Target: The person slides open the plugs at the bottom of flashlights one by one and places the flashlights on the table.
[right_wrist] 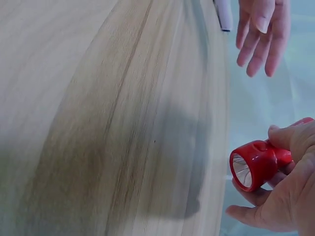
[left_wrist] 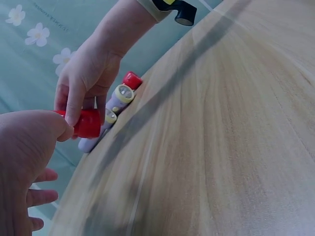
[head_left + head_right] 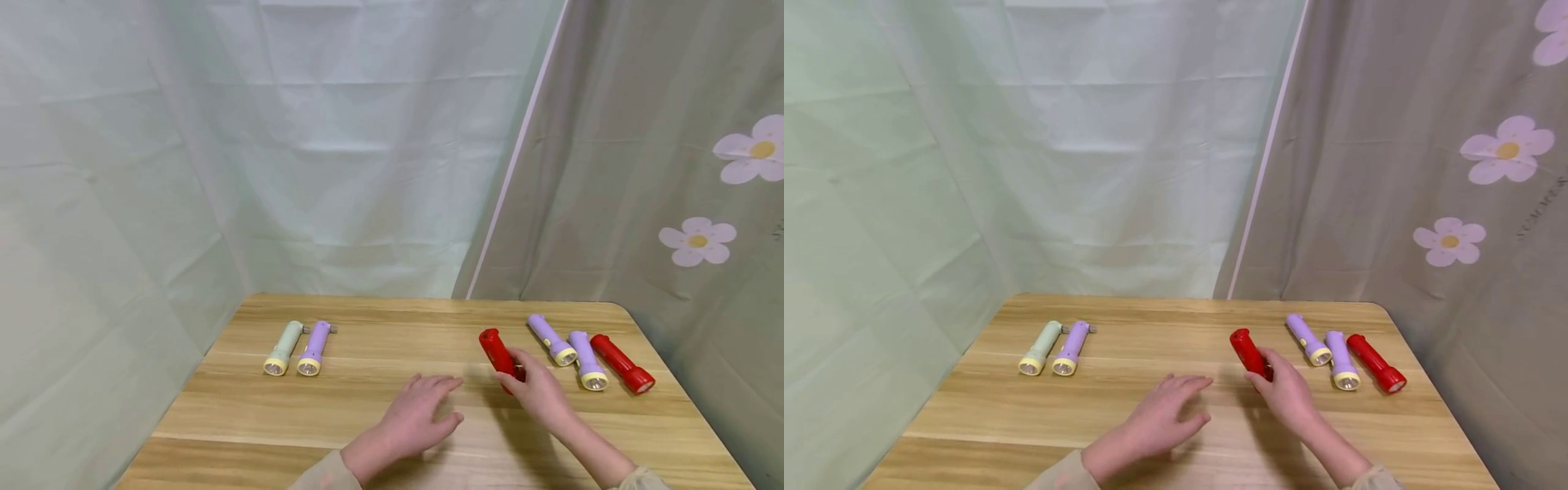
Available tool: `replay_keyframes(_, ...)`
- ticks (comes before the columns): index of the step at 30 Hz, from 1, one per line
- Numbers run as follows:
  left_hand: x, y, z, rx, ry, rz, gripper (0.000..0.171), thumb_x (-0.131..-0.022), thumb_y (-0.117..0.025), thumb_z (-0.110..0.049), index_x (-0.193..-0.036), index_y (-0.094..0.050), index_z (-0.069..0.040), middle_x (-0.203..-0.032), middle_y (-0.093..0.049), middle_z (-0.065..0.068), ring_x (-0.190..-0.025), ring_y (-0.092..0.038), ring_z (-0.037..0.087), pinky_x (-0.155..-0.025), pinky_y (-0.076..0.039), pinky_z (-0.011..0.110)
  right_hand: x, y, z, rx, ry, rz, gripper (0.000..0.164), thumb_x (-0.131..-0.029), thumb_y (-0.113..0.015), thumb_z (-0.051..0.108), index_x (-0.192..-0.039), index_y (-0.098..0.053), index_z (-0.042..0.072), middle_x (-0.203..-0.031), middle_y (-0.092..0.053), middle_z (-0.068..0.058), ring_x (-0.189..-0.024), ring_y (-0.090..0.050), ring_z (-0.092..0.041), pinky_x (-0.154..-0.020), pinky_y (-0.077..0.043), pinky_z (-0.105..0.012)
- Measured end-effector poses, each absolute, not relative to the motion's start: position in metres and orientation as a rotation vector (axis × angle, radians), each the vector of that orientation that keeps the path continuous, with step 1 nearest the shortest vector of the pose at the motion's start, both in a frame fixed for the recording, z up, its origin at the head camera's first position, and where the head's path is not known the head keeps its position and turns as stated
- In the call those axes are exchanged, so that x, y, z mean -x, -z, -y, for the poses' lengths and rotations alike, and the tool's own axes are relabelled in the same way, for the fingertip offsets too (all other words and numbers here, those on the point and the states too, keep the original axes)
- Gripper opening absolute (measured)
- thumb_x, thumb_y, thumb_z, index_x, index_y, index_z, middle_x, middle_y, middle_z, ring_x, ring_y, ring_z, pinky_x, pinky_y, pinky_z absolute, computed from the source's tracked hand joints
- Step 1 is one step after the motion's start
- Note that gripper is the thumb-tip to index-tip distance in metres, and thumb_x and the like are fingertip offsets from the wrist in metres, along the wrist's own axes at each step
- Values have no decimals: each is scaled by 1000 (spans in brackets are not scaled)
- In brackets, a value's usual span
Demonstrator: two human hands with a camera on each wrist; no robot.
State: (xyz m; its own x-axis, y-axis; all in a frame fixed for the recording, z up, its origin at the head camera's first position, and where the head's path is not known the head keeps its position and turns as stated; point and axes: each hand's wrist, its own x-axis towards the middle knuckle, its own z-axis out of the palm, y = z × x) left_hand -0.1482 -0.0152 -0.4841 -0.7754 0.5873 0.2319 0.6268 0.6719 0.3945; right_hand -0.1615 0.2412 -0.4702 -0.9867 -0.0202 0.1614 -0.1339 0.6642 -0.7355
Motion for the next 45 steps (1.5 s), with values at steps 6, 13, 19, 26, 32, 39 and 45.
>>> replay_keyframes(6, 150, 478, 19, 916, 926, 2789, 57, -99, -66, -36, -151, -51, -20, -147, -55, -2, -137, -50, 20, -117, -32, 50, 157, 470, -235, -153, -1199, 2740, 45, -92, -79, 18, -130, -59, 6, -115, -71, -12, -97, -69, -25, -77, -56, -36)
replay_keyframes(13, 154, 471, 24, 765, 1178, 2738, 59, -99, -64, -35, -154, -47, -22, -149, -53, -4, -136, -50, 21, -111, -41, 48, 149, 468, -225, -247, -949, 2703, 49, -90, -81, 34, -129, -60, 11, -97, -72, 0, -78, -64, -10, -67, -52, -33)
replay_keyframes(19, 157, 464, 22, 654, 1376, 2662, 61, -100, -64, -37, -156, -42, -25, -143, -57, -8, -130, -53, 16, -105, -46, 48, 148, 467, -215, -285, -815, 2664, 48, -86, -84, 37, -122, -65, 12, -88, -71, 6, -72, -62, -6, -64, -51, -32)
replay_keyframes(26, 163, 460, 19, 531, 1525, 2587, 63, -99, -66, -42, -155, -43, -26, -137, -60, -11, -129, -54, 14, -106, -45, 50, 148, 465, -204, -294, -701, 2658, 50, -83, -85, 39, -119, -65, 11, -87, -70, 4, -76, -62, -15, -67, -51, -38)
replay_keyframes(32, 165, 456, 12, 457, 1619, 2537, 68, -96, -67, -50, -154, -39, -28, -135, -63, -7, -126, -56, 17, -102, -47, 56, 150, 463, -194, -295, -644, 2634, 49, -82, -86, 38, -117, -65, 11, -82, -69, 5, -71, -59, -16, -65, -48, -38)
replay_keyframes(39, 166, 454, 3, 373, 1701, 2498, 70, -93, -69, -55, -151, -37, -32, -129, -65, -9, -122, -59, 20, -97, -48, 56, 154, 462, -181, -344, -608, 2592, 48, -81, -87, 37, -112, -65, 8, -69, -61, 9, -62, -55, -10, -77, -51, -43)
replay_keyframes(45, 166, 455, 0, 343, 1723, 2476, 71, -92, -72, -52, -149, -38, -28, -118, -66, -9, -117, -61, 23, -92, -50, 52, 155, 462, -175, -383, -618, 2545, 44, -79, -87, 29, -111, -65, 7, -72, -66, 7, -65, -63, -11, -91, -50, -46)
